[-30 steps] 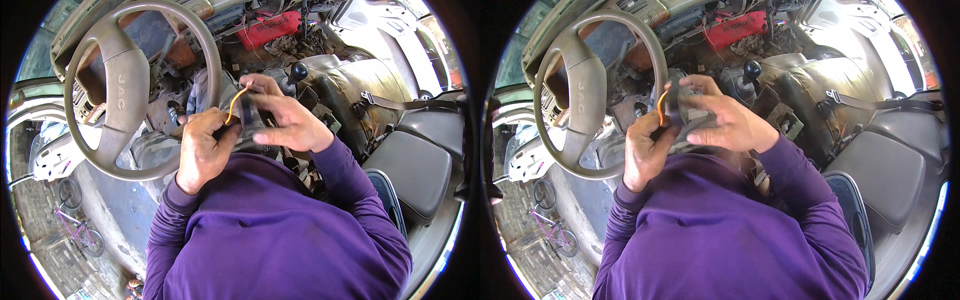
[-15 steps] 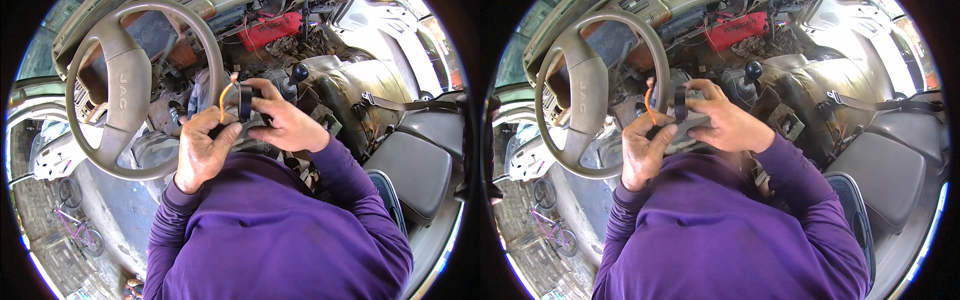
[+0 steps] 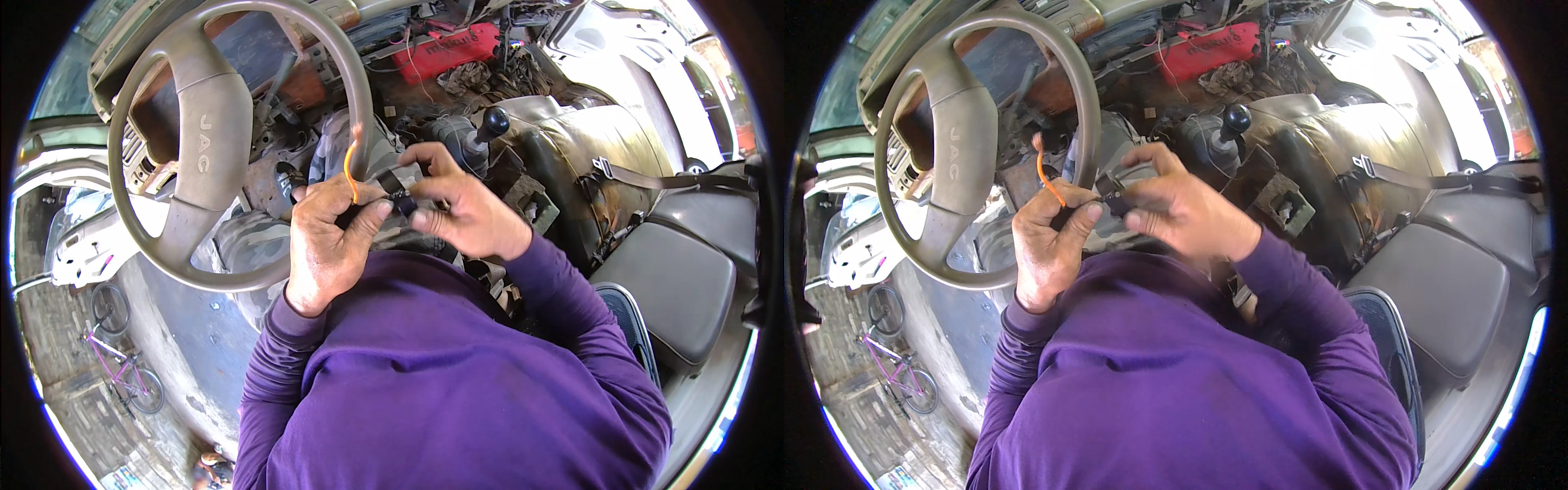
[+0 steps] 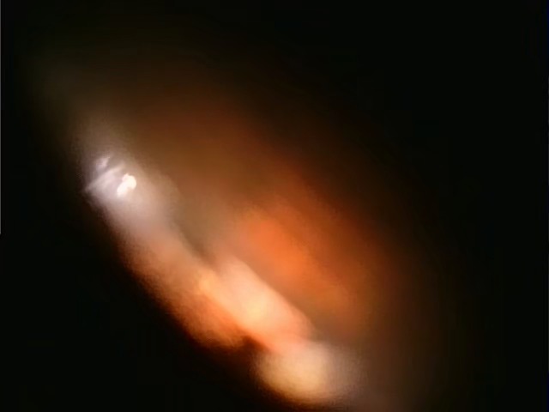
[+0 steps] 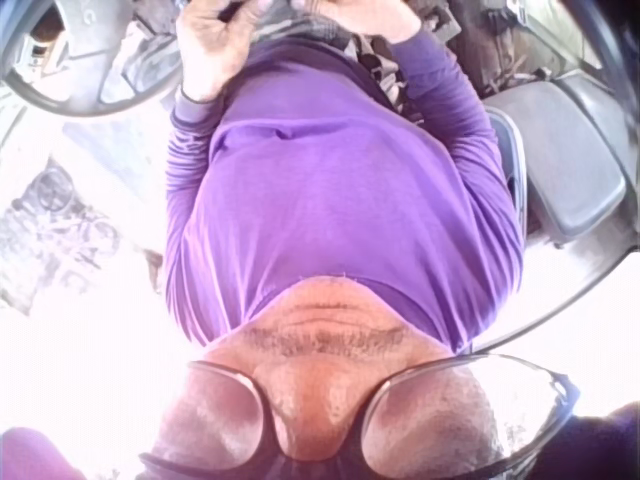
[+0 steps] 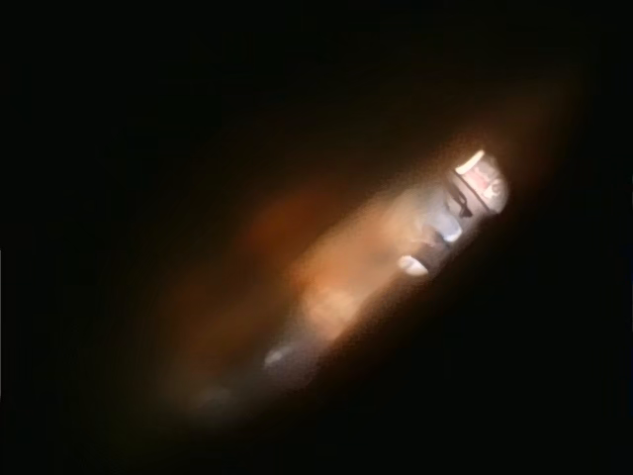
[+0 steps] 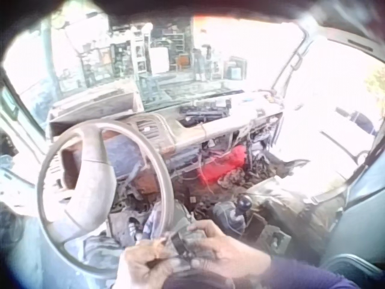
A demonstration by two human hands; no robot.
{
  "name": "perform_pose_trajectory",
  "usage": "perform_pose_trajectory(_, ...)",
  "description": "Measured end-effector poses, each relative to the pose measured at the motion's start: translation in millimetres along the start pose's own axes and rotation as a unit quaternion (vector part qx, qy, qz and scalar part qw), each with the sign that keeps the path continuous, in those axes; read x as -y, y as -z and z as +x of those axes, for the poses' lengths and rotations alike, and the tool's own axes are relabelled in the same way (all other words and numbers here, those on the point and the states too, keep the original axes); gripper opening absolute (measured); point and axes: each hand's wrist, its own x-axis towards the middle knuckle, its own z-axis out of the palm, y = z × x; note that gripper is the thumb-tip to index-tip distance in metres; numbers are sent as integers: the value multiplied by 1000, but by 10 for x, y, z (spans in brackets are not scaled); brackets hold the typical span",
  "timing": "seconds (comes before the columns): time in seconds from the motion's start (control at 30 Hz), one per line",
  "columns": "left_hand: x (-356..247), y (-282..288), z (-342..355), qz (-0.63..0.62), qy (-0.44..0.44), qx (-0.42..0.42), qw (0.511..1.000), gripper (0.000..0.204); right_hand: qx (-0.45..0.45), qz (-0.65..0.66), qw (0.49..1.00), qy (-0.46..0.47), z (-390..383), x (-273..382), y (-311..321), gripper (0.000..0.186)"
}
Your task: The person works on the vehicle's interior wiring near the dashboard. They strip wire insulation, twist exposed conductors, and wrap connections with electrical tape. The person handles pliers and electrical tape while seated in the driver's seat.
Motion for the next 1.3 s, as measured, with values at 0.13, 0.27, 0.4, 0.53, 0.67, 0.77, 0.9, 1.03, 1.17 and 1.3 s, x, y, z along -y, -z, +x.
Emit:
perform_pose_trajectory(0.13, 75, -42, -19, 111, -29, -39, 993, 8, 89, 47, 995, 3, -96, 155, 49, 33)
perform_pose_trajectory(0.27, 38, -11, 24, 162, -97, 37, 981, 11, 31, 269, 962, 28, 3, 162, 81, 69)
perform_pose_trajectory(0.4, 49, -4, -36, 56, -72, -2, 996, 13, 4, -17, 1000, 25, 42, 7, 3, 48)
perform_pose_trajectory(0.53, 141, -21, -28, 138, -61, -47, 987, 13, 47, -59, 995, 63, -49, 136, -95, 31)
perform_pose_trajectory(0.67, 65, -16, -23, 154, -79, 16, 985, 12, 76, 159, 983, 43, 2, 222, 123, 44)
perform_pose_trajectory(0.77, 37, 4, -20, 50, -41, 43, 997, 11, 10, 104, 995, 4, 41, 41, 91, 51)
perform_pose_trajectory(0.9, 56, -27, -43, 47, 27, -25, 998, 12, 30, -25, 999, 18, -37, 86, -44, 21)
perform_pose_trajectory(1.03, 113, -32, -19, 163, -54, -20, 985, 11, 104, 53, 993, 29, -4, 152, 133, 35)
perform_pose_trajectory(1.17, 74, -8, 23, 151, -91, 23, 984, 14, 7, 209, 978, 1, 70, 91, 27, 40)
perform_pose_trajectory(1.3, 85, 14, -25, 111, -23, -4, 994, 18, 6, 33, 999, -26, 63, -29, -52, 30)
